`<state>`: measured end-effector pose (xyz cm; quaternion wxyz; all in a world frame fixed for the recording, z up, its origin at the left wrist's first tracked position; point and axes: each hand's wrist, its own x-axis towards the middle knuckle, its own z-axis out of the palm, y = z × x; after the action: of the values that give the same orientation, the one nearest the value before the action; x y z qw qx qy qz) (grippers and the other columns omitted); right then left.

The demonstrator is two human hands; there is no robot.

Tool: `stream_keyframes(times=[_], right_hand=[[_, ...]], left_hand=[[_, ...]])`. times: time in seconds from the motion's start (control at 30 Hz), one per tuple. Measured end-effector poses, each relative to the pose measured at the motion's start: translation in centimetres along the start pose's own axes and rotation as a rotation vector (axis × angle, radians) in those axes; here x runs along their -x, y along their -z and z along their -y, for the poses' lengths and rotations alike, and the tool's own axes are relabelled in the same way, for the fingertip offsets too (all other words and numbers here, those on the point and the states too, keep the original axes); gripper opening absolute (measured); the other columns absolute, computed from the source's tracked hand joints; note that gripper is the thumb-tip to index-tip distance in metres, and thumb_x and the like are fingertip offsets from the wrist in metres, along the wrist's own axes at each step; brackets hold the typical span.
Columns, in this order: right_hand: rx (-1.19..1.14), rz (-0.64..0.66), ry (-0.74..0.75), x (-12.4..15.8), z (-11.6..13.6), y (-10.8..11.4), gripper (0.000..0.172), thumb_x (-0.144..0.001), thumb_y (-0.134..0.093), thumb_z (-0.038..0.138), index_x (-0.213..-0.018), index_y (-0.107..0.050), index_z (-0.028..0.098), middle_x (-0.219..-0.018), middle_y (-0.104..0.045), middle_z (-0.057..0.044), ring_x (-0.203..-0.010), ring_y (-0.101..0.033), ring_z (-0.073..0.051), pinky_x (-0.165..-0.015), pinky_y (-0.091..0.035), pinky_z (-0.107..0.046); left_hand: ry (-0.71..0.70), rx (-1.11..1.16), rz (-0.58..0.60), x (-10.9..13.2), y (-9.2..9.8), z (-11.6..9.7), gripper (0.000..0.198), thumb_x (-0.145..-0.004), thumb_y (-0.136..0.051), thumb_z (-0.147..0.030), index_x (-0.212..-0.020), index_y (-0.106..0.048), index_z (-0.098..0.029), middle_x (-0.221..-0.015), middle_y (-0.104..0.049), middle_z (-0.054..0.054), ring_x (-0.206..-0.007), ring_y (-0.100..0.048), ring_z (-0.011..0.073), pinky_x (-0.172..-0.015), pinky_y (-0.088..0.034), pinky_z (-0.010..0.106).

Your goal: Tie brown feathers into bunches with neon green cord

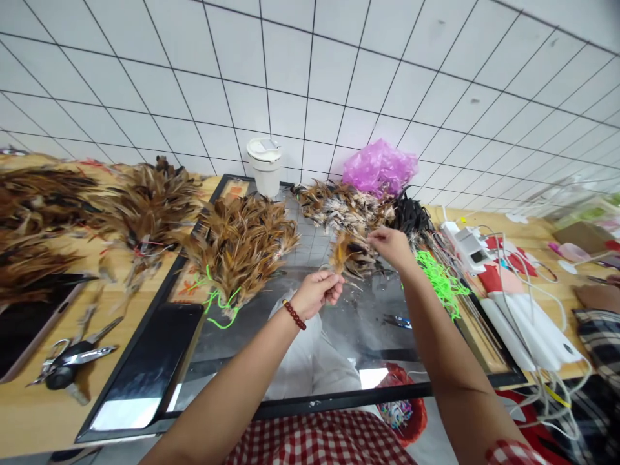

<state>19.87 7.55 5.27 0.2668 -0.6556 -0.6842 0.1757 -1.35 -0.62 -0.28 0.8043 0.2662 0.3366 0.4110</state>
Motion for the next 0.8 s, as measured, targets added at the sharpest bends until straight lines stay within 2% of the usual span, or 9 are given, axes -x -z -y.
stream_keyframes(times=[0.03, 0.1, 0.2, 0.3, 0.4, 0.6, 0.67, 0.77, 0.8], right_hand=[[0.142, -0.057, -0.035, -1.1, -0.8, 0.3, 0.02, -0.075, -0.059, 0.031, -0.08, -0.073, 0.018, -0.077, -0.071, -0.005, -0.073, -0.062, -0.017, -0.068, -0.043, -0.026], [0.301, -0.063, -0.091, -3.1, -2.1, 0.4, 0.023, -0.078, -0.056, 0.031, -0.082, -0.075, 0.018, -0.079, -0.072, -0.007, -0.076, -0.064, -0.019, -0.068, -0.042, -0.027], [0.4, 0.043, -0.129, -5.0, -2.8, -0.5, 0.027, -0.077, -0.057, 0.038, -0.082, -0.075, 0.019, -0.08, -0.073, -0.009, -0.079, -0.065, -0.022, -0.066, -0.041, -0.027], [0.408, 0.129, -0.109, -5.3, -2.8, -1.2, 0.023, -0.075, -0.06, 0.035, -0.081, -0.075, 0.019, -0.08, -0.073, -0.007, -0.079, -0.066, -0.021, -0.065, -0.041, -0.026], [0.326, 0.074, -0.069, -4.4, -2.7, -0.4, 0.021, -0.075, -0.057, 0.033, -0.078, -0.073, 0.019, -0.075, -0.072, -0.005, -0.074, -0.065, -0.018, -0.065, -0.042, -0.025], [-0.061, -0.064, -0.09, 0.0, -2.0, 2.7, 0.02, -0.073, -0.058, 0.032, -0.085, -0.067, 0.018, -0.064, -0.069, -0.001, -0.059, -0.065, -0.015, -0.063, -0.047, -0.025], [-0.119, 0.005, -0.072, 1.4, -1.4, 3.2, 0.021, -0.073, -0.059, 0.032, -0.086, -0.066, 0.018, -0.063, -0.068, -0.001, -0.058, -0.064, -0.015, -0.061, -0.047, -0.025], [-0.186, 0.263, -0.007, 2.7, -0.6, 3.5, 0.018, -0.069, -0.064, 0.034, -0.077, -0.069, 0.018, -0.065, -0.068, -0.001, -0.059, -0.063, -0.014, -0.059, -0.048, -0.025], [-0.175, 0.301, 0.018, 2.9, -0.3, 3.6, 0.017, -0.068, -0.066, 0.034, -0.074, -0.07, 0.018, -0.065, -0.068, -0.001, -0.059, -0.062, -0.014, -0.059, -0.047, -0.025]], left_hand=[[-0.005, 0.031, -0.021, -0.1, 0.1, 0.0, 0.021, -0.071, -0.074, -0.027, -0.075, -0.065, -0.008, -0.058, -0.06, 0.001, -0.046, -0.054, 0.0064, -0.042, -0.042, 0.017], [-0.005, 0.079, -0.049, -0.2, 0.2, -0.1, 0.016, -0.074, -0.072, -0.023, -0.077, -0.065, -0.008, -0.061, -0.061, 0.002, -0.049, -0.055, 0.0062, -0.045, -0.045, 0.016], [0.002, 0.094, -0.065, -0.3, 0.3, -0.2, 0.011, -0.078, -0.067, -0.019, -0.079, -0.065, -0.008, -0.063, -0.062, 0.003, -0.05, -0.056, 0.0063, -0.046, -0.047, 0.016], [0.008, 0.088, -0.083, -0.3, 0.1, -0.2, 0.01, -0.079, -0.065, -0.017, -0.079, -0.065, -0.007, -0.062, -0.063, 0.003, -0.049, -0.057, 0.007, -0.045, -0.048, 0.017], [0.013, 0.098, -0.088, -0.2, -0.1, -0.3, 0.009, -0.08, -0.064, -0.016, -0.078, -0.064, -0.007, -0.062, -0.064, 0.004, -0.049, -0.059, 0.0077, -0.045, -0.049, 0.017], [0.018, 0.124, -0.081, -0.2, 0.0, -0.4, 0.008, -0.082, -0.061, -0.014, -0.08, -0.063, -0.007, -0.065, -0.067, 0.006, -0.05, -0.062, 0.0082, -0.046, -0.05, 0.016], [0.017, 0.133, -0.077, -0.3, 0.1, -0.4, 0.008, -0.084, -0.059, -0.013, -0.081, -0.063, -0.007, -0.066, -0.067, 0.006, -0.05, -0.062, 0.0082, -0.046, -0.05, 0.016], [0.011, 0.137, -0.079, -0.2, 0.1, -0.4, 0.009, -0.084, -0.058, -0.013, -0.081, -0.063, -0.006, -0.065, -0.067, 0.006, -0.05, -0.062, 0.0082, -0.045, -0.05, 0.016], [0.011, 0.138, -0.081, -0.2, 0.1, -0.5, 0.009, -0.084, -0.057, -0.012, -0.081, -0.063, -0.006, -0.065, -0.067, 0.006, -0.05, -0.061, 0.0082, -0.045, -0.05, 0.016]])
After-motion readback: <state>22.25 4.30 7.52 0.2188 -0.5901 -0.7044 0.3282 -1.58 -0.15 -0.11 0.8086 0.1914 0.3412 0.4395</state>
